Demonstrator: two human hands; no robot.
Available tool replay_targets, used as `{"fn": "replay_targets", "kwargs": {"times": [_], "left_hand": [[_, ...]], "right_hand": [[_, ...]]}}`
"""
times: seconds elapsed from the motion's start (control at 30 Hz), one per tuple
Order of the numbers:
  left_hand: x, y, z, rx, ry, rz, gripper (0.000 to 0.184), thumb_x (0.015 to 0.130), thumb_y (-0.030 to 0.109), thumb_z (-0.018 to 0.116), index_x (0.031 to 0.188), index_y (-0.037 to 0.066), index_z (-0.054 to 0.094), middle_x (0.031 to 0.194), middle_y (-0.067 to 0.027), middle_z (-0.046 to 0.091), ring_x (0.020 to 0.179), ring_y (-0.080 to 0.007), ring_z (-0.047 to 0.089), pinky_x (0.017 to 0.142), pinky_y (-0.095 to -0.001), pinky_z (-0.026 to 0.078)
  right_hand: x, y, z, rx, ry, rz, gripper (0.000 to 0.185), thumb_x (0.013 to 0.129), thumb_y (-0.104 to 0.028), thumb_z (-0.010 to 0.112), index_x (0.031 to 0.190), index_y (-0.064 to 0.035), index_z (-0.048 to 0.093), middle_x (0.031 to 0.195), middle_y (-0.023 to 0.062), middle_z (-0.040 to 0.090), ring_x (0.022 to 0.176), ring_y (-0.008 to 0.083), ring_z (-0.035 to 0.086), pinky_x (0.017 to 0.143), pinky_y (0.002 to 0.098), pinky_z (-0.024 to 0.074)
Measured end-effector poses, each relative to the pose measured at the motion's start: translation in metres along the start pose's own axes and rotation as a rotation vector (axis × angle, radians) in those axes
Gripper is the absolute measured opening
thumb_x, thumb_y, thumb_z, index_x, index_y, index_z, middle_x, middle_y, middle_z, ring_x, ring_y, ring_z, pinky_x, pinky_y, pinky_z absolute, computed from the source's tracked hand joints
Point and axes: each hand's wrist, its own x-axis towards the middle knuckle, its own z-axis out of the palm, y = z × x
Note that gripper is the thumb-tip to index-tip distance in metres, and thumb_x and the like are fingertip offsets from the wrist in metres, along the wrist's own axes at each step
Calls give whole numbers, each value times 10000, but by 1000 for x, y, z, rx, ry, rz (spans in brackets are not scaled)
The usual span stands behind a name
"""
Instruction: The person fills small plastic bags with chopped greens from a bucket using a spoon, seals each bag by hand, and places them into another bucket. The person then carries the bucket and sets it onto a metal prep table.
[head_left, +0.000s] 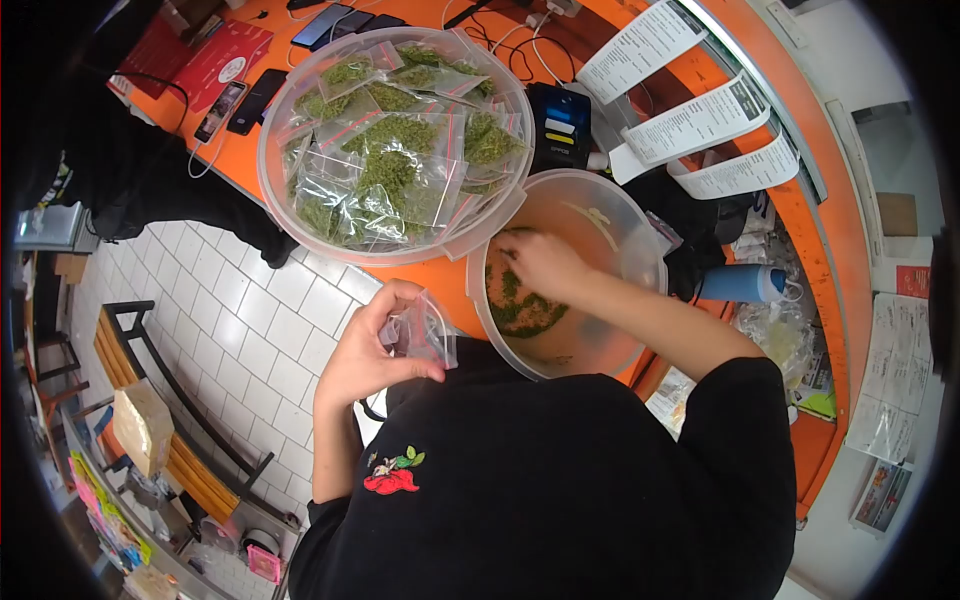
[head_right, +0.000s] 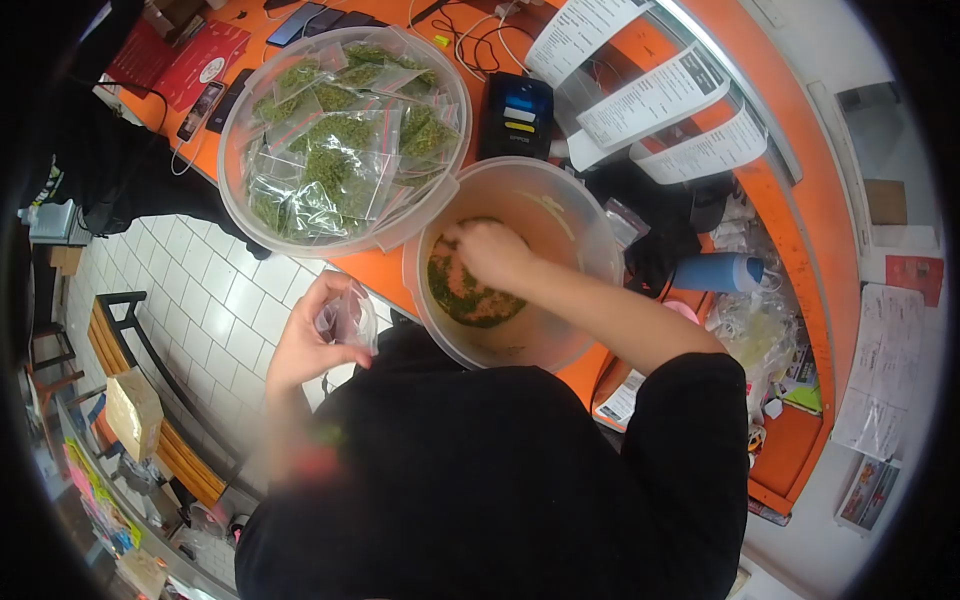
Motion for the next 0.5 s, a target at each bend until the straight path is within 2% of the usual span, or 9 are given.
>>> {"fn": "replay_targets", "kwargs": {"times": [0.03, 0.07, 0.1, 0.17, 0.23, 0.3, 0.33, 0.43, 0.5], "left_hand": [[1, -2, 1, 2, -8, -6, 651, 582, 113, 917, 1106, 64, 534, 935, 7, 629, 816, -70, 561, 740, -237, 454], [4, -6, 2, -1, 17, 23, 599, 609, 101, 901, 1082, 61, 537, 931, 4, 646, 783, -63, 561, 716, -228, 450], [6, -9, 3, -3, 46, 53, 547, 635, 90, 885, 1059, 58, 540, 927, 2, 663, 750, -56, 560, 692, -218, 445], [8, -11, 8, -71, 85, 23, 507, 660, 84, 869, 1044, 54, 540, 932, -3, 673, 739, -51, 562, 675, -216, 442], [10, -12, 10, -137, 122, -7, 466, 684, 77, 852, 1030, 50, 540, 936, -8, 683, 728, -46, 563, 659, -214, 440], [12, -13, 11, -137, 198, -204, 436, 709, 89, 841, 1018, 42, 537, 924, -19, 684, 745, -43, 577, 660, -221, 448], [14, -13, 15, -138, 192, -211, 436, 709, 89, 841, 1018, 42, 537, 924, -19, 684, 745, -43, 577, 660, -221, 448], [20, -14, 30, -89, 141, -145, 485, 701, 117, 857, 1034, 34, 514, 949, -37, 674, 807, -80, 609, 715, -253, 483], [22, -18, 38, 188, 115, -59, 560, 687, 126, 869, 1087, 28, 490, 991, -68, 658, 879, -129, 626, 780, -289, 503]], "right_hand": [[4, 5, 0, -16, 168, -66, 276, 829, -28, 517, 1090, -23, 605, 931, 222, 657, 813, 380, 659, 729, 492, 529], [4, 7, 0, 219, 77, -138, 236, 829, -21, 507, 1041, -18, 610, 954, 201, 657, 842, 367, 657, 753, 483, 520], [0, 3, 2, 223, 79, -137, 236, 829, -21, 507, 1041, -18, 610, 954, 201, 657, 842, 367, 657, 753, 483, 520], [-18, -12, 12, 265, -212, -412, 222, 832, -16, 504, 1016, -39, 626, 939, 176, 666, 833, 359, 655, 747, 473, 518], [-28, -19, 5, 302, -273, -359, 227, 843, -61, 522, 1032, -75, 647, 878, 173, 673, 785, 357, 655, 709, 469, 521], [-28, -16, -14, 113, -218, -163, 235, 847, -115, 545, 1053, -97, 655, 813, 176, 672, 753, 351, 654, 690, 464, 523], [-20, -9, -19, 91, -140, -67, 242, 839, -136, 556, 1053, -112, 665, 796, 175, 673, 768, 350, 658, 699, 461, 526], [-3, 11, -22, 37, 102, 60, 218, 840, -125, 559, 1017, -55, 667, 857, 200, 673, 794, 358, 660, 718, 443, 537], [-6, 19, -9, 79, 76, 36, 206, 836, -114, 567, 999, -34, 664, 864, 208, 670, 792, 368, 656, 726, 447, 536]]}}
